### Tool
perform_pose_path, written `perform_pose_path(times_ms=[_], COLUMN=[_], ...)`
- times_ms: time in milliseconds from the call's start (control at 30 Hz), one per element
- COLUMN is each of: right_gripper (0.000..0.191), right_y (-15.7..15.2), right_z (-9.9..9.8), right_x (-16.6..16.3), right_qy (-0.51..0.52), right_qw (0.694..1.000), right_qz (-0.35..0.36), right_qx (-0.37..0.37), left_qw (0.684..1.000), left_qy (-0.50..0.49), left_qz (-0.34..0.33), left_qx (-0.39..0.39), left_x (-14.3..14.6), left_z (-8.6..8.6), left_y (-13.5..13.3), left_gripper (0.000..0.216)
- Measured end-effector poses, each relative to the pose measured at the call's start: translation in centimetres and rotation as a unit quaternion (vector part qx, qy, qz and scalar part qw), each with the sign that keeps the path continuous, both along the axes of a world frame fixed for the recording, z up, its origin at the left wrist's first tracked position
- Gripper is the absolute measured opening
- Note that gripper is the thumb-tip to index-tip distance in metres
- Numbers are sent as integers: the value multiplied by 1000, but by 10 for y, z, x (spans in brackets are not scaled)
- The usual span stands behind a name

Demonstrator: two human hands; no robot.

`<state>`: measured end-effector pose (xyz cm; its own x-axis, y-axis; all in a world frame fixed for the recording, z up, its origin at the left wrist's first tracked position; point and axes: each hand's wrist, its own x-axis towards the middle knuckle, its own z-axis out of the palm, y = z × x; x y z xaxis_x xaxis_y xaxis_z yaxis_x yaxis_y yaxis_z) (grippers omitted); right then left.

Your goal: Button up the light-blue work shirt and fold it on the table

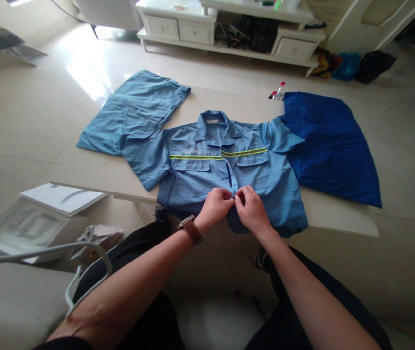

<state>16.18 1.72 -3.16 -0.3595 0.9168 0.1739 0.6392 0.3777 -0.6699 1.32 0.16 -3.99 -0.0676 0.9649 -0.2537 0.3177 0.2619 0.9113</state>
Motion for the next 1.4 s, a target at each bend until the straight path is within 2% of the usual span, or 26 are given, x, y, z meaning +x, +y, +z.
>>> perform_pose_path(times_ms=[800, 1400], right_gripper=[12, 10], right_y=[0, 1], right_z=[-1, 2], right_x=[2, 1], right_qy=[-4, 17], right_qw=[1000, 1000], right_qz=[6, -7], right_qx=[-8, -18], left_qw=[1000, 1000], left_qy=[16, 1], left_qz=[-6, 1], left_qx=[-6, -13], left_x=[1, 2], left_z=[1, 11], left_y=[-1, -3], left_gripper=[11, 8])
